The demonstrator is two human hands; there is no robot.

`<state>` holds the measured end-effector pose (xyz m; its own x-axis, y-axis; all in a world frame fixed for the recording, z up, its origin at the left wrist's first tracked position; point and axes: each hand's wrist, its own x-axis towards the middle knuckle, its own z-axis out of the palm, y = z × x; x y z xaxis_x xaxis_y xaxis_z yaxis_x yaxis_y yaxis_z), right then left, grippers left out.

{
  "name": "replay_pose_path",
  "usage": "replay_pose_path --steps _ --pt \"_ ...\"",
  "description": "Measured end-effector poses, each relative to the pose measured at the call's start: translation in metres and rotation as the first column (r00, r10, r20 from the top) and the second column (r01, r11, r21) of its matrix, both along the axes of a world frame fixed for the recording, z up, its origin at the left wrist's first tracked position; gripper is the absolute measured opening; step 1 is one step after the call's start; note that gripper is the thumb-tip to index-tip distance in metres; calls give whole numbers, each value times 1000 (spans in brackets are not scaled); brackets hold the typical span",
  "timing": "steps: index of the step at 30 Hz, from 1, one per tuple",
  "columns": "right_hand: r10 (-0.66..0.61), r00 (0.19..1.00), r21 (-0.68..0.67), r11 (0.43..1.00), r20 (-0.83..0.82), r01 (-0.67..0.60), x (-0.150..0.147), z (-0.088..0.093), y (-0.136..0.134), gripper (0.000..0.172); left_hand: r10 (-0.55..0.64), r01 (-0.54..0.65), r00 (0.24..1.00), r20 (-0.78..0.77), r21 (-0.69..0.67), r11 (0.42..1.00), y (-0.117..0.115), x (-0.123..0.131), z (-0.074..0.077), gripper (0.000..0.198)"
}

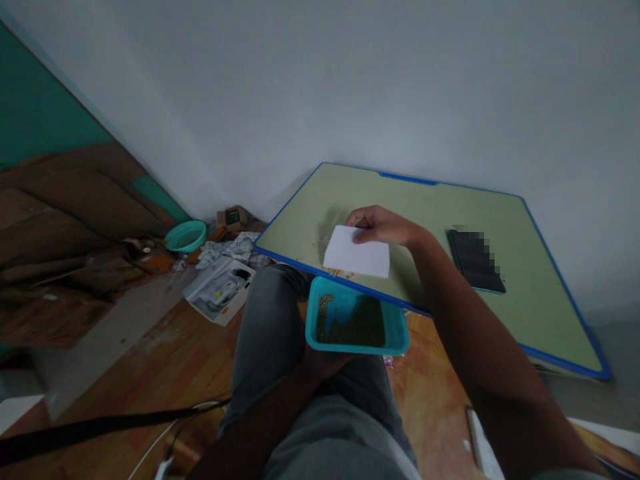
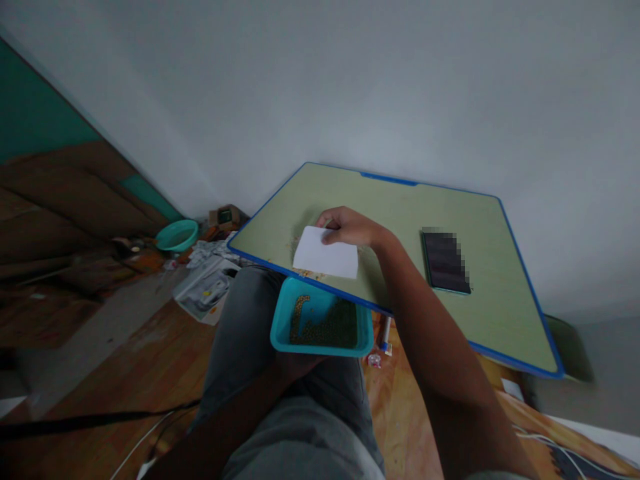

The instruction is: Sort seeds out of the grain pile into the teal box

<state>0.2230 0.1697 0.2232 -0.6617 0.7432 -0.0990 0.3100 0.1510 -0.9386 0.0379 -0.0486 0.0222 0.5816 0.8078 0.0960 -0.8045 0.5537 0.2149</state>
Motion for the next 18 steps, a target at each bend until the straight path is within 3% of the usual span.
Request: replay_pose_path --steps 11,18 --pt "52 997 -34 998 -56 -54 -2 2 -1 37 -21 20 1000 -4 -31 999 0 -1 -11 63" --pt "-22 975 -19 1000 -221 19 -6 1 -3 43 -4 2 999 -39 -49 999 -1 -1 -13 58"
